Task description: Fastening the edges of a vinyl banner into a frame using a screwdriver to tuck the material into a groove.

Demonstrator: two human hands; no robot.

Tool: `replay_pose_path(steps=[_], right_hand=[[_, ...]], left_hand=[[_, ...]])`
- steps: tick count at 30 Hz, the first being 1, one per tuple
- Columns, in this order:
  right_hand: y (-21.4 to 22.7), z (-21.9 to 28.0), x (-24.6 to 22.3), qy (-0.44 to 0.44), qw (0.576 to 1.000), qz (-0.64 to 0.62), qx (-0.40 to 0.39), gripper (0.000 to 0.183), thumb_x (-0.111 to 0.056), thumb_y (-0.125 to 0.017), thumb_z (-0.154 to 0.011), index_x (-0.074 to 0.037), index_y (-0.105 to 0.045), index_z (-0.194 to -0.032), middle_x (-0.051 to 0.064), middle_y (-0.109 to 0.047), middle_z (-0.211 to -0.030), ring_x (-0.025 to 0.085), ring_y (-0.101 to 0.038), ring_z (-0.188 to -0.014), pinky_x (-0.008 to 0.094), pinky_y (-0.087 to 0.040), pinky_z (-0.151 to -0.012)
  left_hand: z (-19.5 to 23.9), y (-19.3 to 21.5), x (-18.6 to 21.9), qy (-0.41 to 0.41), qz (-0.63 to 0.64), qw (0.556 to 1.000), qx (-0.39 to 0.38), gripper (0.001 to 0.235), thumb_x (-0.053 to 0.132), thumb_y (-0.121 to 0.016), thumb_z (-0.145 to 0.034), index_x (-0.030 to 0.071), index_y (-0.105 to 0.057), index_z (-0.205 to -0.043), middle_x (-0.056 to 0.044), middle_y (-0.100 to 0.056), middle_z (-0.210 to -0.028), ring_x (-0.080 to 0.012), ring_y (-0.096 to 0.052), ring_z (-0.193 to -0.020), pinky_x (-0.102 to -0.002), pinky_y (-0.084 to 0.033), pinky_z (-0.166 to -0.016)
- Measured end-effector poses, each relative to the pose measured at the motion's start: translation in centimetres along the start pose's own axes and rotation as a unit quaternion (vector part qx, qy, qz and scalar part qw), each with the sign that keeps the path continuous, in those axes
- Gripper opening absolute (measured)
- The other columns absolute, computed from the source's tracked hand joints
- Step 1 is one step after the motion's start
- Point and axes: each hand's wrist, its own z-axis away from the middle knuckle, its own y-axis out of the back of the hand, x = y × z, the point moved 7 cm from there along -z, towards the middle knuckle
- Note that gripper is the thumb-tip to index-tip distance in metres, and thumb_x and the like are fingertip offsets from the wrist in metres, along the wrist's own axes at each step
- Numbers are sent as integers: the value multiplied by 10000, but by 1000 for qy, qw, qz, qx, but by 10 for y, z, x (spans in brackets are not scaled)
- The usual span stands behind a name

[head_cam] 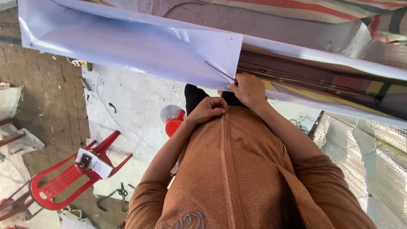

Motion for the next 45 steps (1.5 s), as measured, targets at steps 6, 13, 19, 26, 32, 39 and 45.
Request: replay_pose_path(steps=[6,13,19,26,32,39,45], right_hand=[[0,0,0,-15,1000,9,-17,357,-377,-656,-971,-23,-685,-1002,136,-684,-882,342,-714,-872,447,-588,-676],[8,2,-6,1,1000,-25,2,342,-341,-638,-985,-5,-672,-930,135,-663,-809,352,-705,-819,424,-566,-634],[10,2,-10,22,998,-55,13,344,-345,-642,-982,-15,-649,-886,131,-646,-781,350,-697,-786,421,-559,-610],[15,7,-16,44,996,-53,59,305,-284,-702,-954,-26,-623,-812,124,-614,-725,312,-679,-726,393,-534,-573],[-3,-2,-8,39,996,-25,73,278,-296,-717,-908,-68,-623,-780,98,-601,-686,306,-672,-678,401,-512,-536],[-11,-5,-4,32,997,-13,74,280,-338,-712,-882,-90,-635,-777,92,-614,-687,322,-691,-694,420,-525,-550],[-13,-4,-5,22,997,-26,74,280,-372,-704,-884,-112,-657,-790,101,-646,-726,324,-704,-726,421,-540,-570]], left_hand=[[16,-8,62,9,-81,996,-20,222,-14,-650,-944,6,-773,-1129,-156,-770,-968,-185,-683,-880,-356,-582,-797],[26,27,20,27,-2,994,102,222,-84,-652,-912,-88,-720,-1123,-190,-754,-877,-176,-722,-717,-247,-593,-598],[-1,39,17,-2,-8,973,229,183,-53,-702,-915,-62,-729,-1096,-208,-755,-851,-179,-721,-627,-232,-556,-505],[-11,32,25,33,-25,965,259,167,-1,-696,-906,-10,-757,-1061,-166,-749,-764,-109,-606,-484,-188,-437,-411],[-13,43,7,51,-53,954,291,151,3,-704,-893,12,-767,-1030,-145,-735,-703,-85,-546,-421,-182,-380,-387],[-9,40,15,65,-96,943,311,131,18,-707,-890,6,-757,-1011,-133,-745,-704,-85,-565,-430,-190,-391,-409],[-8,46,9,90,-98,939,318,130,34,-702,-898,-6,-742,-1014,-131,-751,-710,-88,-593,-446,-179,-418,-405]])
